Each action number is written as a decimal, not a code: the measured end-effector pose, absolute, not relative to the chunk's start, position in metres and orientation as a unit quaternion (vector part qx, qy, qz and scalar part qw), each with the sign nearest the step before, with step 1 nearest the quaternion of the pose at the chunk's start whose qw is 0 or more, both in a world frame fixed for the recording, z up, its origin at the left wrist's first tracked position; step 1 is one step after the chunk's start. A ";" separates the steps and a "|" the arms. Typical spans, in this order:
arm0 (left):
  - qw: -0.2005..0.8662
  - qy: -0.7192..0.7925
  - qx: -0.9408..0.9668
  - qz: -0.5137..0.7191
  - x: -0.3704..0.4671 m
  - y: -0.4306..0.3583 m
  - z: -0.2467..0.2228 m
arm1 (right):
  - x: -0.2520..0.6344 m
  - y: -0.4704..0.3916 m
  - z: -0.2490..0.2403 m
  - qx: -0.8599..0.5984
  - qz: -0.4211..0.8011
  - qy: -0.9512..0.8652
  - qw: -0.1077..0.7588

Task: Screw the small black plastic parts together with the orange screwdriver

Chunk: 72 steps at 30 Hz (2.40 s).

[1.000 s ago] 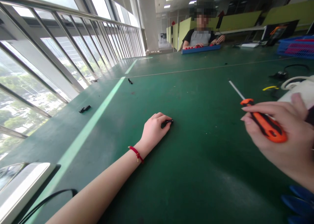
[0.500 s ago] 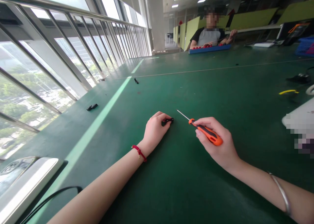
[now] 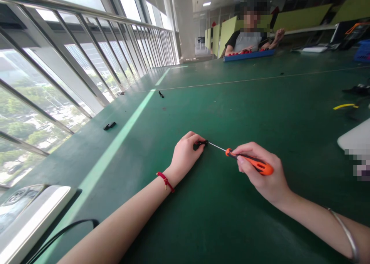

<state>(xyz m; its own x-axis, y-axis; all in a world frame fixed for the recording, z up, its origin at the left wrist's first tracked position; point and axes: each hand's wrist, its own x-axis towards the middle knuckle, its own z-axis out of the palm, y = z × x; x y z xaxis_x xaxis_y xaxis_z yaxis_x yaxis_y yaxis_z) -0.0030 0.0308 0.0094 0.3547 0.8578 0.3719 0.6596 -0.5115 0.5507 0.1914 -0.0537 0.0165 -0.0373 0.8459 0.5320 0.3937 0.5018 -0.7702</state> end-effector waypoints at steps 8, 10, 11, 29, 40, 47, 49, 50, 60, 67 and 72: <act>0.144 0.474 0.810 0.315 -0.002 0.030 0.010 | 0.191 -0.053 0.018 -0.461 0.209 -0.683 0.527; 0.142 0.476 0.809 0.314 -0.002 0.030 0.011 | 0.191 -0.052 0.018 -0.459 0.208 -0.683 0.528; 0.141 0.477 0.809 0.313 -0.002 0.030 0.011 | 0.191 -0.052 0.018 -0.458 0.209 -0.684 0.528; 0.145 0.465 0.817 0.309 -0.003 0.031 0.010 | 0.191 -0.052 0.016 -0.469 0.165 -0.676 0.544; 0.144 0.457 0.822 0.308 -0.002 0.031 0.011 | 0.188 -0.053 0.016 -0.471 0.166 -0.675 0.544; 0.143 0.460 0.821 0.307 -0.001 0.030 0.011 | 0.188 -0.052 0.016 -0.455 0.154 -0.665 0.571; 0.144 0.461 0.820 0.308 -0.001 0.030 0.011 | 0.189 -0.053 0.017 -0.471 0.159 -0.680 0.539; 0.144 0.461 0.820 0.309 -0.001 0.030 0.011 | 0.189 -0.054 0.017 -0.476 0.154 -0.685 0.530; 0.148 0.456 0.821 0.308 -0.002 0.031 0.010 | 0.191 -0.052 0.015 -0.457 0.103 -0.691 0.551; 0.150 0.458 0.822 0.305 -0.002 0.031 0.011 | 0.191 -0.053 0.014 -0.463 0.068 -0.691 0.551; 0.153 0.459 0.822 0.301 -0.001 0.031 0.011 | 0.191 -0.051 0.013 -0.438 0.107 -0.687 0.569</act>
